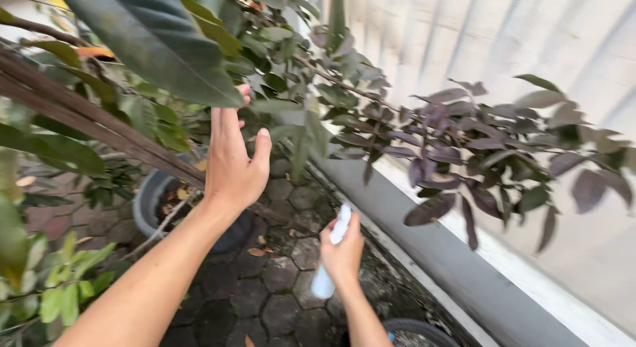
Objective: Spraying water or a solution onto the leaves of several potted plants in an outdoor garden using a spray bottle.
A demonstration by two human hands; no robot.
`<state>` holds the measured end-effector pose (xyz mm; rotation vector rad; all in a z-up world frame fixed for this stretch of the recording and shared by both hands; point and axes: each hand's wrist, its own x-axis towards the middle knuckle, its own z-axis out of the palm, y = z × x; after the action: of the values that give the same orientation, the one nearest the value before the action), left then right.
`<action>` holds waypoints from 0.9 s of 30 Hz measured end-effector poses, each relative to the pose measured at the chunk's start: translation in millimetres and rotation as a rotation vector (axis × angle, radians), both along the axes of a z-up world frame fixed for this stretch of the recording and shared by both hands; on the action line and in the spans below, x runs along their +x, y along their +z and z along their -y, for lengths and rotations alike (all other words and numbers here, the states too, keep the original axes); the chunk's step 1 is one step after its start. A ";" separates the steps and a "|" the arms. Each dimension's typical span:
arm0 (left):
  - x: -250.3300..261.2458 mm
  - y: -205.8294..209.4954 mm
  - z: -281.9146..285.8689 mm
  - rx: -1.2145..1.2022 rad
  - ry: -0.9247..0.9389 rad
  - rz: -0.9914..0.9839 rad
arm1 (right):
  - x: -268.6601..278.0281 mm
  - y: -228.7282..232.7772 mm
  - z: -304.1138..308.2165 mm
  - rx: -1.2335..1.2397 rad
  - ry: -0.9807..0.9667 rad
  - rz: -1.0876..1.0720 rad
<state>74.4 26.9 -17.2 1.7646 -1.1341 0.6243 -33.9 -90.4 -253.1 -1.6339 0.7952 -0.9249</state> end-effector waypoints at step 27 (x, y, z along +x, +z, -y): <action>-12.9 40.7 54.5 0.106 -0.116 0.160 | -3.3 258.8 197.6 0.164 0.515 0.101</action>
<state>61.5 -27.6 23.5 1.7473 -1.3918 0.6538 -37.2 -288.1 5.6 -1.5298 0.3404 -0.5533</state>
